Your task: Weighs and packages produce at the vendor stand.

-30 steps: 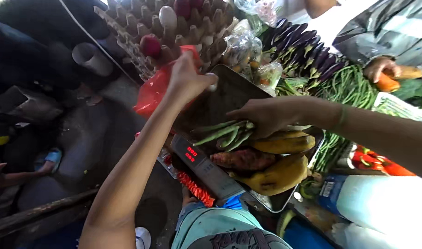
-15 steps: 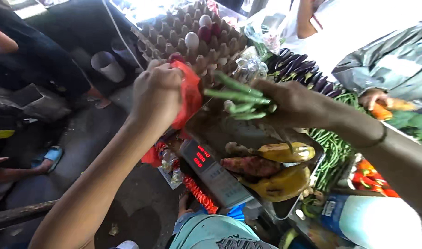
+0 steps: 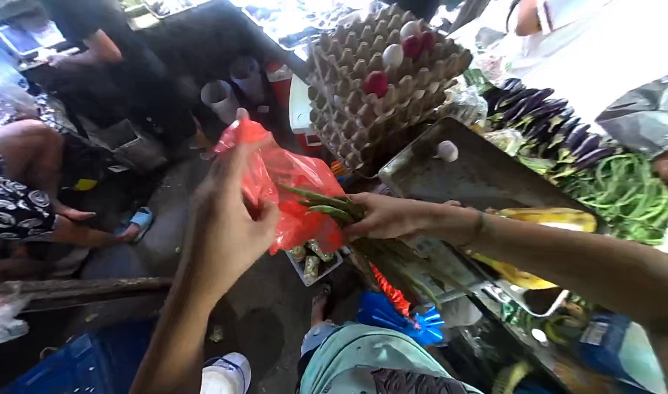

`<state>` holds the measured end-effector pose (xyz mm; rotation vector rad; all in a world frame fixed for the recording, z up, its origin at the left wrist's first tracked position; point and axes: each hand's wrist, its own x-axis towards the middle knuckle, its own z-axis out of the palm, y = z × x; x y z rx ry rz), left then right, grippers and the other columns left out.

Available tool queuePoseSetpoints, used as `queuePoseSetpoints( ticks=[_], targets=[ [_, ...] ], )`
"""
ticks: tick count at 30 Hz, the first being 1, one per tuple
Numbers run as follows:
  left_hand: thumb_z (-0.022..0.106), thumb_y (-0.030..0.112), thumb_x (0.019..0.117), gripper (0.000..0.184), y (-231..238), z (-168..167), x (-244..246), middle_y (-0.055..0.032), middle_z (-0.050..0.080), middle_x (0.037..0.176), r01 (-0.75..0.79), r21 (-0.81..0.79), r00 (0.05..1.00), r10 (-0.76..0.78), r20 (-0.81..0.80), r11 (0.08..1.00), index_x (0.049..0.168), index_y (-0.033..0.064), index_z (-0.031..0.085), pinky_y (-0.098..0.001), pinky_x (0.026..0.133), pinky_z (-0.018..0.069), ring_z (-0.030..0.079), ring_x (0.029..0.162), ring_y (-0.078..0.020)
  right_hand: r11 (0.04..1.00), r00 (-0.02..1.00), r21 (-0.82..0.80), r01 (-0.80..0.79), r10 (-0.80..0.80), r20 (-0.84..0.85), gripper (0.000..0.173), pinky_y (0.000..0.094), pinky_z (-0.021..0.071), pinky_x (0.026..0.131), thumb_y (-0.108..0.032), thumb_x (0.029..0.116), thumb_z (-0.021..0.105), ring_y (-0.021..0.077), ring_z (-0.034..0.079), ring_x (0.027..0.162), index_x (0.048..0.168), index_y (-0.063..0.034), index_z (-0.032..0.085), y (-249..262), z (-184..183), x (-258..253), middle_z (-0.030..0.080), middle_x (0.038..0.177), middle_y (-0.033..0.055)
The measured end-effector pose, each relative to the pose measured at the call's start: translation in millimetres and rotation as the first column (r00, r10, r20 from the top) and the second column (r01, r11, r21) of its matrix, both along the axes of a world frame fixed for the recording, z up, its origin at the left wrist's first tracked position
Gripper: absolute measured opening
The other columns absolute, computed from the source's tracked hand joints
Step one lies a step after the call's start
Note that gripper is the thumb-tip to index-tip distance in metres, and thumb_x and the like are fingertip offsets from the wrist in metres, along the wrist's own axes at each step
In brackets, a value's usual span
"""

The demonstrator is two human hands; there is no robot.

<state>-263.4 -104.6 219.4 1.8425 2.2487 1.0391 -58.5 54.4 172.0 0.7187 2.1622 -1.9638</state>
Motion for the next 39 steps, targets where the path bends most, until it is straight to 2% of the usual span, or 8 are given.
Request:
queuePoseSetpoints(
  ticks=[5,9,14,21,26,31,35,39],
  targets=[
    [0.069,0.004,0.0868,0.026,-64.0,-73.2,2.6,-0.0158,0.074,0.1,0.226,-0.062,0.902,-0.232,-0.363,0.972,0.112,0.0064,0.075,-0.0447,0.057,0.0584,0.072,0.074,-0.0321,0.9,0.986,-0.41,0.151,-0.109,0.124,0.007,0.0194,0.0544,0.058,-0.006,0.1032,0.055,0.0045,0.063,0.059,0.1,-0.0057,0.061,-41.1,-32.8,-62.4,0.065,0.071,-0.0006],
    [0.062,0.011,0.0931,0.041,-114.9,-115.7,23.3,-0.0141,0.075,0.094,0.151,0.042,0.987,-0.148,-0.068,0.988,0.131,-0.0039,0.065,-0.0339,0.061,0.059,0.071,0.068,-0.0225,0.772,0.927,-0.517,0.369,-0.344,0.148,0.025,0.0136,0.0481,0.054,-0.001,0.1072,0.038,-0.002,0.054,0.056,0.09,-0.0112,0.053,-92.3,-28.7,-94.9,0.055,0.066,-0.0059],
    [0.064,0.013,0.0783,0.05,-161.9,-154.4,31.6,-0.0208,0.073,0.095,-0.138,0.067,0.99,0.138,0.002,0.988,0.121,-0.0129,0.064,-0.0259,0.06,0.0554,0.069,0.068,-0.0162,0.468,0.778,-0.653,0.596,-0.538,0.325,0.015,0.0269,0.0547,0.059,-0.012,0.1043,0.054,0.0087,0.062,0.061,0.09,-0.0097,0.06,-135.6,-152.3,-143.2,0.062,0.069,-0.0001],
    [0.068,0.001,0.0777,0.061,-175.9,-207.2,-4.7,-0.0331,0.066,0.12,-0.191,-0.35,0.957,0.253,0.142,0.917,0.136,-0.0126,0.057,-0.0526,0.07,0.0596,0.074,0.081,-0.0394,0.919,0.823,-0.258,0.299,-0.111,0.557,0.042,0.0444,0.0556,0.08,-0.036,0.0868,0.078,0.0203,0.067,0.087,0.111,-0.0025,0.069,-177.2,-290.3,-136.3,0.07,0.099,0.0107],
    [0.073,0.007,0.0798,0.086,-167.1,-274.5,-34.2,-0.0308,0.044,0.152,-0.1,-0.673,0.874,0.388,0.292,0.733,0.157,-0.0008,0.034,-0.0577,0.093,0.0543,0.066,0.115,-0.0429,0.98,0.737,-0.156,-0.123,0.196,0.647,0.074,0.0595,0.0455,0.098,-0.062,0.0928,0.064,0.0358,0.063,0.111,0.123,0.0057,0.065,-181.2,-314.5,-110.6,0.065,0.12,0.0255],
    [0.073,0.011,0.0794,0.086,-159.6,-297.8,-25.9,-0.031,0.048,0.148,-0.017,-0.71,0.885,0.341,0.318,0.704,0.156,-0.0008,0.035,-0.0573,0.094,0.0541,0.066,0.112,-0.0431,0.952,0.766,-0.256,0.167,0.038,0.642,0.058,0.0527,0.0487,0.095,-0.045,0.0872,0.077,0.0284,0.063,0.106,0.116,0.0045,0.066,-189.8,-337.2,-77.4,0.067,0.115,0.0189],
    [0.073,0.011,0.0802,0.086,-150.8,-293.4,-8.6,-0.0282,0.046,0.151,0.143,-0.768,0.888,0.262,0.378,0.625,0.157,0.0001,0.035,-0.0556,0.098,0.0522,0.063,0.12,-0.0413,0.975,0.763,-0.22,-0.008,0.148,0.629,0.054,0.0596,0.0463,0.091,-0.043,0.0945,0.07,0.0351,0.062,0.102,0.112,0.0082,0.065,-201.0,-334.1,-59.6,0.065,0.109,0.0247],
    [0.077,0.01,0.0803,0.092,-135.9,-301.7,-5.4,-0.0288,0.045,0.151,0.186,-0.739,0.857,0.261,0.444,0.647,0.159,0.001,0.03,-0.0561,0.103,0.0498,0.059,0.126,-0.0408,0.839,0.773,-0.334,0.43,-0.15,0.617,0.057,0.0453,0.0547,0.092,-0.033,0.0911,0.076,0.0251,0.067,0.102,0.131,0.0036,0.057,-215.0,-340.4,-59.1,0.068,0.116,0.018]
  ],
)
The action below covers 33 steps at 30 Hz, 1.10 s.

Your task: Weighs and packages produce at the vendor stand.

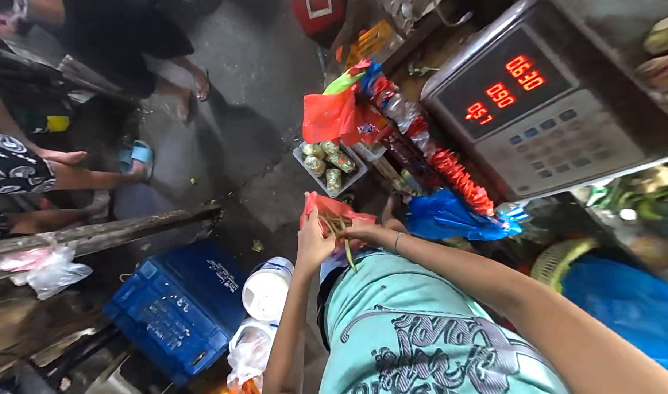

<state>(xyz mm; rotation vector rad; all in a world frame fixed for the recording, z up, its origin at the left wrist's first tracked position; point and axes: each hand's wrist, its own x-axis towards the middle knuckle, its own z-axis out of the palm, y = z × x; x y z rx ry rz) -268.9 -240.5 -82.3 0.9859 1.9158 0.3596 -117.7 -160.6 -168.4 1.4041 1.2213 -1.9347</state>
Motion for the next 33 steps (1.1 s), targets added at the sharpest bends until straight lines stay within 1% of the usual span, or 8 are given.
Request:
queuePoseSetpoints(
  ticks=[3,5,11,14,20,24,28,33],
  targets=[
    [0.074,0.014,0.0819,0.081,-0.7,3.1,9.0,-0.0265,0.048,0.15,0.267,0.002,0.964,-0.267,-0.014,0.964,0.155,0.0051,0.041,-0.0553,0.094,0.0542,0.067,0.112,-0.0405,0.948,0.957,-0.129,0.291,-0.286,0.053,0.038,0.0348,0.0558,0.071,-0.008,0.0874,0.074,0.0164,0.066,0.076,0.121,0.0008,0.06,0.3,-11.2,0.1,0.068,0.092,0.0097],
    [0.07,0.01,0.0821,0.078,-3.1,-0.3,10.5,-0.0256,0.048,0.151,0.351,-0.024,0.936,-0.351,-0.03,0.936,0.155,0.0065,0.043,-0.055,0.093,0.0547,0.067,0.111,-0.0406,0.928,0.947,-0.205,0.312,-0.322,-0.018,0.046,0.0335,0.0568,0.068,-0.001,0.0926,0.064,0.0162,0.065,0.073,0.136,-0.0024,0.05,1.3,-17.5,2.4,0.066,0.094,0.0104],
    [0.071,0.008,0.0829,0.074,7.0,-6.3,-0.3,-0.0248,0.051,0.148,0.224,-0.069,0.953,-0.233,-0.191,0.972,0.152,0.0042,0.046,-0.0553,0.093,0.0555,0.068,0.109,-0.0403,0.985,0.979,-0.12,0.124,-0.141,-0.15,0.049,0.028,0.046,0.055,-0.044,0.1131,0.027,0.0112,0.053,0.061,0.147,-0.0119,0.041,11.8,32.0,-11.8,0.062,0.093,0.0068],
    [0.071,0.005,0.0801,0.079,9.7,-6.1,-10.9,-0.0257,0.054,0.144,0.186,-0.019,0.952,-0.185,-0.244,0.982,0.154,0.0027,0.042,-0.0559,0.09,0.0558,0.069,0.105,-0.0407,0.998,0.989,-0.057,0.016,-0.024,-0.147,0.044,0.0264,0.0439,0.05,-0.033,0.113,0.028,0.0106,0.049,0.055,0.152,-0.0131,0.037,22.1,56.9,-25.6,0.057,0.085,0.005],
    [0.072,0.004,0.0816,0.069,8.4,47.9,-5.6,-0.0287,0.056,0.142,0.261,0.036,0.918,-0.237,-0.319,0.965,0.147,-0.0008,0.051,-0.0556,0.089,0.0561,0.07,0.105,-0.0426,0.97,0.933,0.171,-0.17,0.215,-0.289,0.035,0.0352,0.0507,0.064,-0.026,0.1099,0.044,0.0171,0.059,0.067,0.125,0.0022,0.059,53.6,36.3,-52.8,0.064,0.089,0.0129],
    [0.072,0.0,0.0778,0.061,-0.2,82.5,-9.1,-0.031,0.056,0.141,0.266,0.191,0.871,-0.15,-0.467,0.945,0.138,-0.0057,0.06,-0.0554,0.078,0.059,0.073,0.093,-0.0427,0.818,0.902,0.442,-0.368,0.429,-0.042,0.031,0.0629,0.0488,0.088,-0.02,0.0977,0.064,0.0439,0.065,0.104,0.103,0.0103,0.068,61.9,57.5,-61.6,0.067,0.107,0.0296],
    [0.068,0.003,0.074,0.053,-5.5,100.1,-1.5,-0.0287,0.067,0.124,0.357,0.381,0.845,-0.121,-0.52,0.853,0.126,-0.0083,0.067,-0.0446,0.066,0.0594,0.073,0.076,-0.033,0.457,0.8,0.76,-0.462,0.585,0.134,0.028,0.0635,0.0508,0.08,-0.014,0.0992,0.059,0.047,0.064,0.107,0.115,0.0081,0.066,52.0,87.3,-80.5,0.065,0.115,0.0293],
    [0.065,0.01,0.0742,0.042,-16.4,121.8,12.9,-0.0232,0.072,0.114,0.331,0.583,0.865,0.008,-0.502,0.742,0.112,-0.0061,0.072,-0.0239,0.059,0.0499,0.065,0.068,-0.0152,0.655,0.721,0.68,-0.33,0.64,-0.266,0.029,0.0537,0.0473,0.101,-0.003,0.1062,0.048,0.0425,0.064,0.114,0.129,0.0113,0.058,69.0,135.1,-61.0,0.065,0.121,0.0308]
  ],
)
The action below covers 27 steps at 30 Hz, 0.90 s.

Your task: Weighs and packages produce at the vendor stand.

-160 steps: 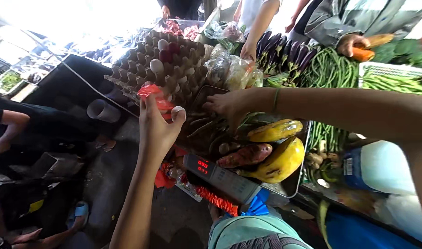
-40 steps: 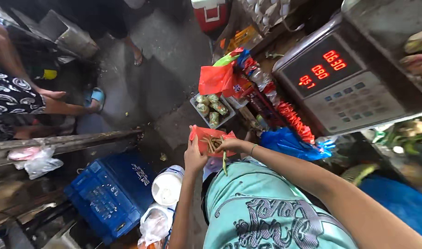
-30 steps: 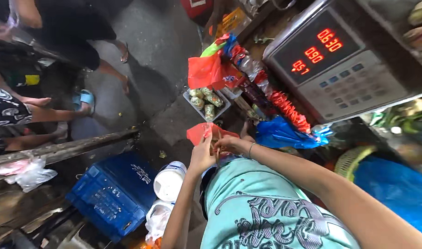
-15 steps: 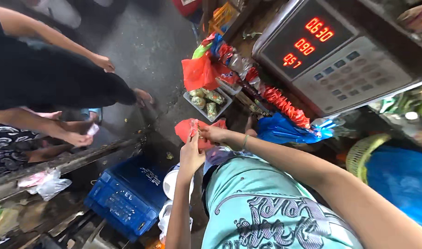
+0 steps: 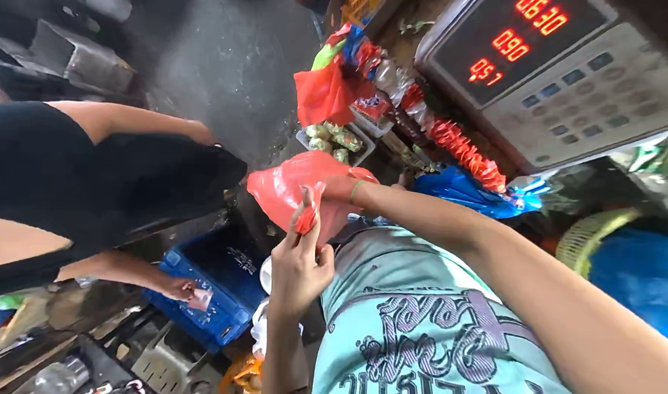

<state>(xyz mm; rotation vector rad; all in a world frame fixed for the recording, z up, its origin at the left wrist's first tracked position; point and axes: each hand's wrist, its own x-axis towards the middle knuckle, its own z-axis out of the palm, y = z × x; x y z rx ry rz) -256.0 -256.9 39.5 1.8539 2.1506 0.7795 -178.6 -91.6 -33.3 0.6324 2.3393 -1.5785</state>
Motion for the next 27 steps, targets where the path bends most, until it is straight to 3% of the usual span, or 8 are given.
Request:
queuePoseSetpoints(
  ticks=[5,11,15,17,19,23,25,27],
  targets=[
    [0.067,0.006,0.0731,0.05,2.2,-15.2,-8.0,-0.0262,0.069,0.116,-0.133,-0.078,0.991,0.133,0.004,0.988,0.121,-0.0068,0.069,-0.0373,0.062,0.056,0.069,0.073,-0.025,0.986,0.991,0.146,0.078,-0.061,-0.118,0.021,0.0493,0.0551,0.086,-0.008,0.1009,0.056,0.0315,0.069,0.096,0.114,0.0039,0.068,0.0,-52.8,-7.1,0.07,0.103,0.0206],
    [0.069,-0.001,0.0751,0.059,20.2,-33.5,-8.5,-0.024,0.057,0.142,-0.132,-0.202,0.988,0.144,0.045,0.97,0.134,-0.0021,0.064,-0.0488,0.062,0.0574,0.071,0.077,-0.0307,0.959,0.858,0.282,-0.022,-0.126,0.499,0.059,0.0627,0.05,0.093,-0.002,0.0912,0.07,0.0505,0.058,0.119,0.142,0.0124,0.043,2.0,-34.7,12.3,0.054,0.134,0.0344],
    [0.07,-0.001,0.0739,0.06,29.3,-34.3,8.0,-0.0225,0.06,0.139,-0.013,-0.173,0.981,0.046,0.189,0.985,0.133,-0.0016,0.064,-0.0449,0.064,0.059,0.072,0.081,-0.0273,0.949,0.915,0.312,0.039,-0.16,0.371,0.049,0.0682,0.0512,0.078,-0.006,0.0946,0.067,0.0518,0.066,0.101,0.139,0.0043,0.049,12.6,-41.6,39.8,0.064,0.115,0.0326],
    [0.07,-0.001,0.0746,0.06,34.9,-29.5,8.5,-0.0242,0.062,0.135,-0.004,-0.16,0.979,0.036,0.2,0.987,0.134,-0.0026,0.064,-0.0457,0.065,0.0588,0.072,0.083,-0.0287,0.916,0.967,0.4,-0.019,-0.084,0.239,0.051,0.0641,0.0517,0.088,-0.006,0.0975,0.064,0.0481,0.063,0.115,0.146,-0.0022,0.051,20.2,-36.7,48.4,0.06,0.133,0.0285],
    [0.07,0.0,0.0768,0.062,39.8,-25.4,2.6,-0.027,0.063,0.132,-0.028,-0.183,0.982,0.061,0.179,0.983,0.138,-0.0035,0.06,-0.0504,0.07,0.0593,0.072,0.089,-0.0336,0.891,0.999,0.452,0.031,-0.024,-0.021,0.037,0.0607,0.0506,0.098,-0.006,0.097,0.062,0.0445,0.061,0.122,0.134,-0.0043,0.064,25.6,-37.5,66.4,0.061,0.134,0.0247],
    [0.068,-0.001,0.0775,0.064,43.1,-30.3,-8.6,-0.029,0.061,0.132,-0.041,-0.234,0.988,0.075,0.137,0.971,0.14,-0.0051,0.057,-0.0509,0.071,0.0588,0.071,0.091,-0.0366,0.965,0.985,0.213,0.155,-0.135,-0.109,0.022,0.0529,0.0581,0.083,-0.026,0.0989,0.066,0.0266,0.071,0.093,0.107,-0.0072,0.073,12.5,-9.0,126.6,0.071,0.101,0.0106],
    [0.068,-0.003,0.0779,0.065,46.4,-34.0,-8.4,-0.0286,0.058,0.137,-0.022,-0.275,0.992,0.055,0.113,0.961,0.141,-0.0038,0.056,-0.055,0.076,0.0589,0.071,0.097,-0.0401,0.997,0.996,-0.042,0.067,-0.064,0.064,0.03,0.0594,0.0512,0.091,-0.034,0.0944,0.074,0.0301,0.068,0.097,0.106,-0.006,0.076,5.2,-7.6,152.1,0.072,0.102,0.0126],
    [0.069,-0.002,0.079,0.065,52.3,-33.7,-5.3,-0.0286,0.057,0.14,-0.027,-0.306,0.995,0.054,0.08,0.952,0.142,-0.0027,0.055,-0.059,0.078,0.0571,0.07,0.1,-0.043,0.991,0.994,-0.088,0.102,-0.098,0.046,0.022,0.05,0.0556,0.087,-0.025,0.0941,0.074,0.0259,0.07,0.093,0.099,-0.0039,0.076,-5.3,-13.8,162.5,0.073,0.097,0.0119]
  ],
)
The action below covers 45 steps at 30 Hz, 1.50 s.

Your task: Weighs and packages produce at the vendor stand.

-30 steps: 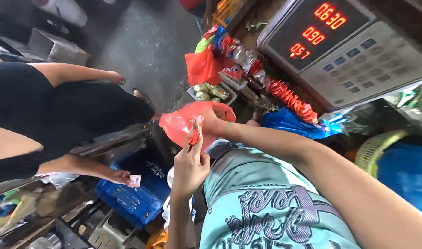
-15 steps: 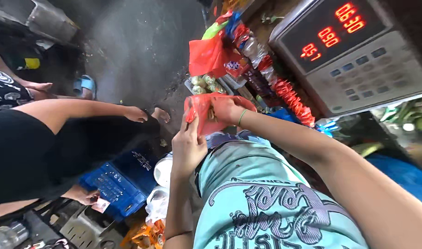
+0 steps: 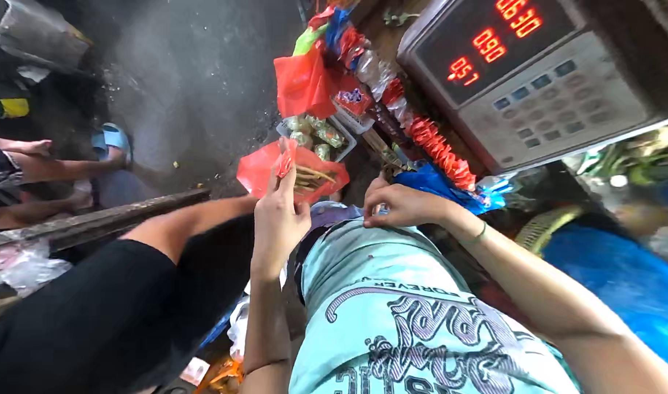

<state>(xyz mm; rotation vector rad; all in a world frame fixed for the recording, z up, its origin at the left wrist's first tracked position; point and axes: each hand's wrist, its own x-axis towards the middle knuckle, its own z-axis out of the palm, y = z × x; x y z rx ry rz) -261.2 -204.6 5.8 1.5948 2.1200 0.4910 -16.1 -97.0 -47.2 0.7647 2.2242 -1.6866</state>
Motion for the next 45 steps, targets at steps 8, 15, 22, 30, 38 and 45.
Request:
queuePoseSetpoints(
  ticks=[8,15,22,30,38,45],
  targets=[
    [0.068,0.0,0.082,0.074,17.1,19.0,-9.0,-0.0299,0.053,0.143,-0.046,0.008,0.995,0.046,-0.087,0.999,0.152,0.0001,0.044,-0.0608,0.081,0.056,0.068,0.105,-0.0447,0.963,0.967,0.248,0.103,-0.156,0.203,0.021,0.0596,0.0556,0.077,-0.008,0.1027,0.051,0.0411,0.07,0.094,0.123,-0.0022,0.053,-21.3,-43.1,-21.1,0.069,0.101,0.0206],
    [0.067,0.002,0.0798,0.081,27.0,37.3,-7.1,-0.0289,0.048,0.149,-0.049,0.093,0.994,0.058,-0.091,0.994,0.156,0.0033,0.039,-0.0559,0.078,0.0571,0.068,0.104,-0.0408,0.978,0.984,0.194,0.083,-0.112,0.141,0.035,0.0579,0.0529,0.089,-0.007,0.0973,0.059,0.0428,0.067,0.104,0.129,0.0054,0.053,-31.5,-107.5,-49.0,0.066,0.11,0.0267],
    [0.065,-0.001,0.0808,0.071,20.3,35.9,-5.3,-0.0251,0.052,0.147,-0.027,0.126,0.993,0.04,-0.107,0.992,0.15,0.0013,0.048,-0.0513,0.076,0.0582,0.07,0.101,-0.0367,0.818,0.96,-0.553,0.158,0.005,0.281,0.076,0.0419,0.0516,0.091,-0.061,0.1079,0.023,0.0185,0.064,0.096,0.122,-0.0006,0.066,-6.0,-86.5,-33.3,0.069,0.108,0.0137],
    [0.068,-0.004,0.0773,0.076,3.9,30.9,-14.0,-0.0206,0.048,0.153,-0.078,0.055,0.996,0.08,-0.048,0.995,0.15,0.005,0.05,-0.0504,0.078,0.0591,0.07,0.105,-0.0338,0.562,0.998,-0.826,-0.04,-0.022,-0.063,0.026,0.0167,0.0509,0.056,-0.024,0.1082,0.046,-0.0024,0.06,0.059,0.1,-0.0121,0.068,-8.9,-65.0,-92.1,0.066,0.071,-0.0083],
    [0.068,-0.004,0.0771,0.075,-5.5,26.2,-32.5,-0.0211,0.049,0.151,-0.109,0.075,0.992,0.113,-0.05,0.991,0.15,0.0048,0.05,-0.0499,0.077,0.0588,0.071,0.102,-0.0333,0.957,1.0,-0.289,-0.01,0.01,-0.001,0.019,0.0431,0.0534,0.084,-0.017,0.0986,0.067,0.0202,0.066,0.086,0.104,0.0005,0.073,-30.3,-129.8,-105.1,0.07,0.093,0.0131],
    [0.064,-0.009,0.0806,0.07,-12.0,20.9,-26.9,-0.0177,0.044,0.157,-0.107,0.057,0.984,0.114,-0.137,0.993,0.148,0.0045,0.053,-0.0504,0.071,0.0592,0.071,0.098,-0.0342,0.957,0.928,-0.072,0.282,-0.253,0.275,0.044,0.0532,0.0554,0.088,-0.042,0.0996,0.065,0.0289,0.069,0.093,0.121,-0.0036,0.066,-26.9,-88.2,6.4,0.07,0.102,0.0164]
  ],
)
